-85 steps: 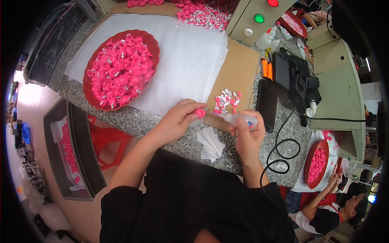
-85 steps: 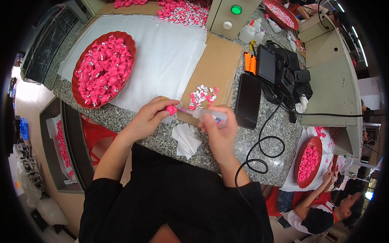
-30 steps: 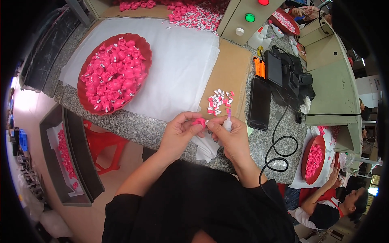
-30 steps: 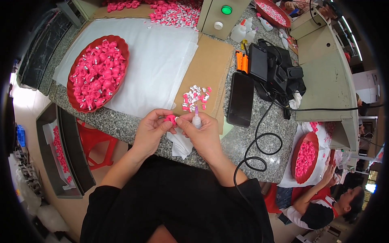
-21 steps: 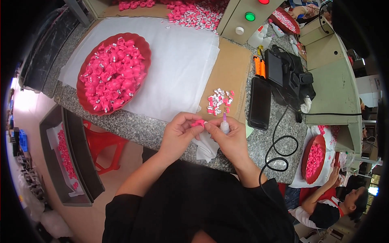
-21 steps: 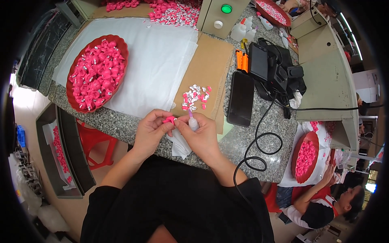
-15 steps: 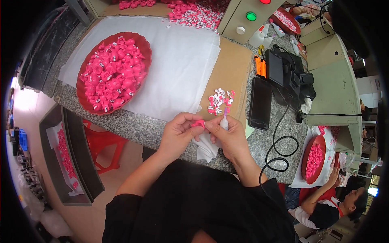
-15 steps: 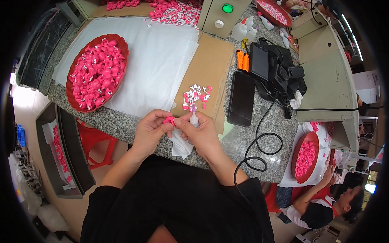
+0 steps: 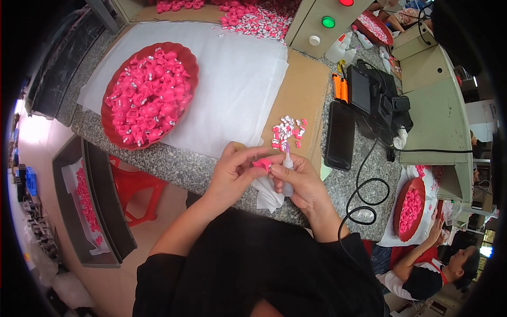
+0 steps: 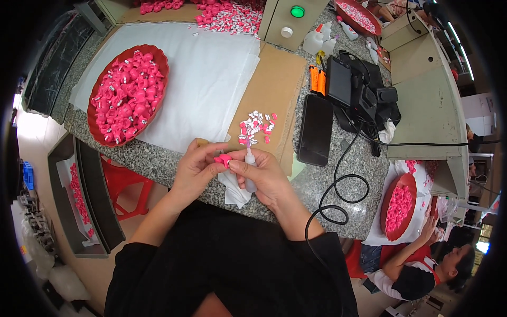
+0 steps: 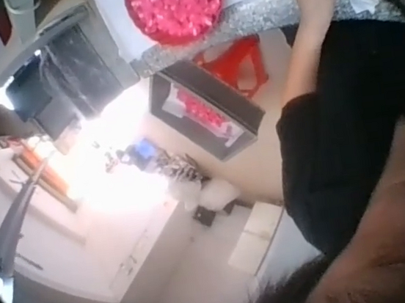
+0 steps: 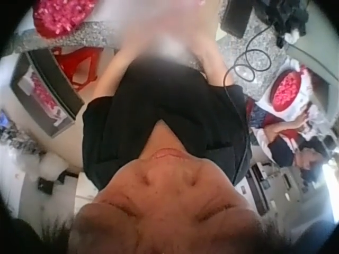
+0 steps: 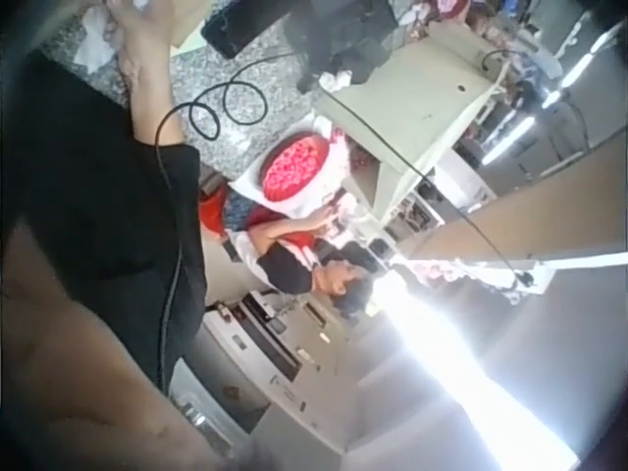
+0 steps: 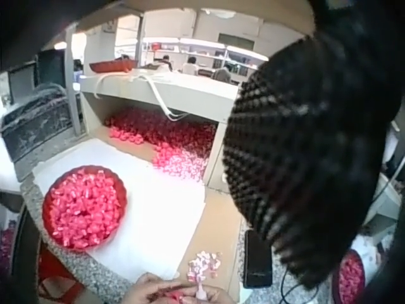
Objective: The person applies glue from a bottle onto plastic toy pieces, attaches small decorative components to them by hand, and retrieves additional parts from a heating chamber.
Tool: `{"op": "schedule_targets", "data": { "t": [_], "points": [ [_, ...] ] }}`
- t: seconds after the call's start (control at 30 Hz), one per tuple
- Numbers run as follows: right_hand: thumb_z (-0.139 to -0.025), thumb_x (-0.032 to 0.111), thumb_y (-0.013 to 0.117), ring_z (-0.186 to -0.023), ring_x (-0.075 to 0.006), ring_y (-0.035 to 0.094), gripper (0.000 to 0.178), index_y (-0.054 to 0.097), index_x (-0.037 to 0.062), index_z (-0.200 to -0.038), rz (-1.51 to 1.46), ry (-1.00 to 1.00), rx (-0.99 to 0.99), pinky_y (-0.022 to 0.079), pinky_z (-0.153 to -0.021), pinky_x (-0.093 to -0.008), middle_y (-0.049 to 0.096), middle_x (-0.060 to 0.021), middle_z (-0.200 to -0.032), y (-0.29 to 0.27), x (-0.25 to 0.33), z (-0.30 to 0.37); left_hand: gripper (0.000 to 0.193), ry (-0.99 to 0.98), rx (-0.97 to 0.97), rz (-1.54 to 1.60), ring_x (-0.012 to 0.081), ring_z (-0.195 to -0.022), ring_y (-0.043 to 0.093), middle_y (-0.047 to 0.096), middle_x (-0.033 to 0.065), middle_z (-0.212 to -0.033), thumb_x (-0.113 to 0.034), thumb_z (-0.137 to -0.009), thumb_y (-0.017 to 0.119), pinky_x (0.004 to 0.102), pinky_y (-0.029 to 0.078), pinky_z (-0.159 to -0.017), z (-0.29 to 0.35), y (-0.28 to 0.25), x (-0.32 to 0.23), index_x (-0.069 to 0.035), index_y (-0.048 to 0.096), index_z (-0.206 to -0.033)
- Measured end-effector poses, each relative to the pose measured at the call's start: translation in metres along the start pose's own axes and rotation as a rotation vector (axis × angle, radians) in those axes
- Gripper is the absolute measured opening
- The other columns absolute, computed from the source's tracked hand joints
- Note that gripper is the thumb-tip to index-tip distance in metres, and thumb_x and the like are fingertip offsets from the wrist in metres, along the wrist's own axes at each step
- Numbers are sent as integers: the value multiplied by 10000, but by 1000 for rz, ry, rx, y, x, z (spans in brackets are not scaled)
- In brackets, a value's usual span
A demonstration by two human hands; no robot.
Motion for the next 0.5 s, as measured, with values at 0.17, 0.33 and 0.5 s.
{"op": "schedule_targets", "data": {
  "t": [0.17, 0.33, 0.5],
  "points": [
    [-766, 78, 639, -536, -78, 506, 131, 591, 18, -872, 24, -50, 13, 413, -470, -193, 575, -34, -696, 1, 1, 0, 253, 151, 119, -265, 94, -786, 487, 494, 33, -916, -61, -851, 507, 203, 397, -688, 3, 13, -19, -34, 516, -1102],
    [-765, 81, 641, -547, -81, 511, 145, 583, 15, -880, 3, -22, 1, 413, -471, -195, 570, -32, -690, 3, -2, 0, 245, 87, 95, -215, 149, -861, 467, 454, 80, -954, -159, -915, 396, 261, 368, -801, 7, 17, -11, -13, 472, -1097],
    [-766, 80, 639, -564, -83, 520, 157, 576, 13, -894, -18, -40, 23, 414, -476, -197, 568, -31, -685, 5, 0, 1, 238, 105, 99, -297, 167, -861, 473, 431, 98, -934, -133, -917, 367, 276, 371, -793, 6, 22, -18, -11, 451, -1102]
  ]
}}
Point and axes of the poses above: each hand's wrist, its own z-axis away from the middle knuckle, its own y-axis out of the palm, x = y × z, the point moved 8 cm from there along -z, towards the middle knuckle
